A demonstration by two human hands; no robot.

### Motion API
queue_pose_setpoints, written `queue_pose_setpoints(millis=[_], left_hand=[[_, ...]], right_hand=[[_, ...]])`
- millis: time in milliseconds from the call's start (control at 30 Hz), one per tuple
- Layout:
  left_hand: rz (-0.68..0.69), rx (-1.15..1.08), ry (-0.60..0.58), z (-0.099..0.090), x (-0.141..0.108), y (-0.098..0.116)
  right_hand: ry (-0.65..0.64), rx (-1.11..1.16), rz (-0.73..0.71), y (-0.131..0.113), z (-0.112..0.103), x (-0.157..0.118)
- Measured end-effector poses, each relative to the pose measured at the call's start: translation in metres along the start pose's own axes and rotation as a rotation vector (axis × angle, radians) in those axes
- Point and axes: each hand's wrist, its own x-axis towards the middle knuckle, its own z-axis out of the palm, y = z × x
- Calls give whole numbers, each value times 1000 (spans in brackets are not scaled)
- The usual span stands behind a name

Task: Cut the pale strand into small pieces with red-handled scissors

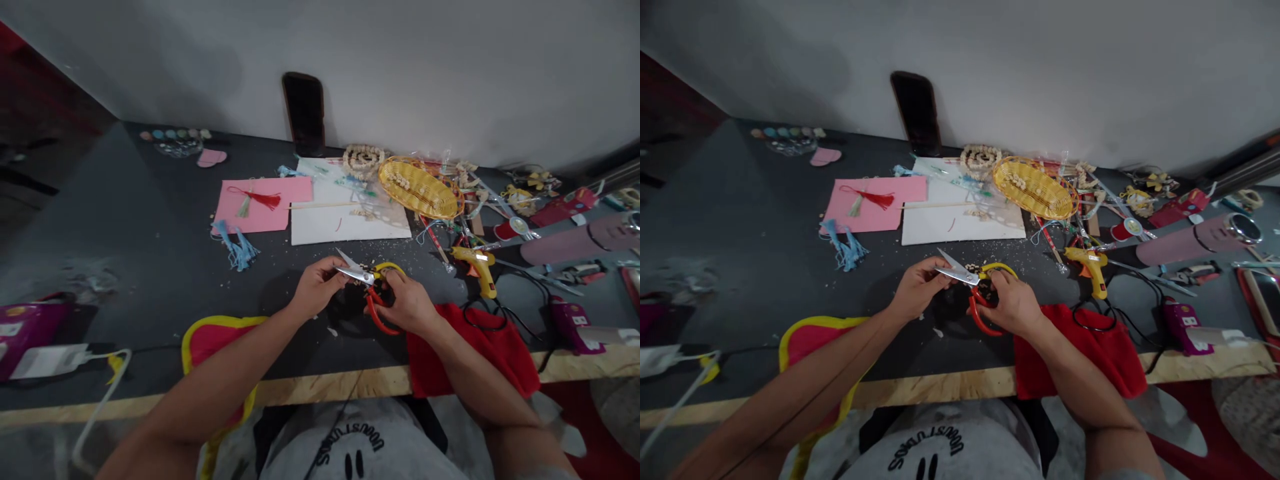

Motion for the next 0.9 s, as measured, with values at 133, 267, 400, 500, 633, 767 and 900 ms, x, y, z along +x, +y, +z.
queue_pose_setpoints(millis=[133,267,400,500,633,767,900], left_hand=[[-13,58,-27,-2,0,2],[-26,87,-35,-2,-1,3],[-35,75,-48,-2,-1,2],[-39,78,-46,-3,-1,0],[-34,65,-48,-4,-1,-3],[-25,48,-40,-5,-1,-4],[-12,98,-55,-5,0,-3]], right_hand=[[6,-37,-33,0,-2,0],[15,-52,-50,3,-1,-1],[26,-11,-56,6,3,1],[13,3,-47,6,2,1],[-31,1,-33,4,0,1],[-19,6,-23,3,0,1],[-10,-42,-41,3,-1,2]])
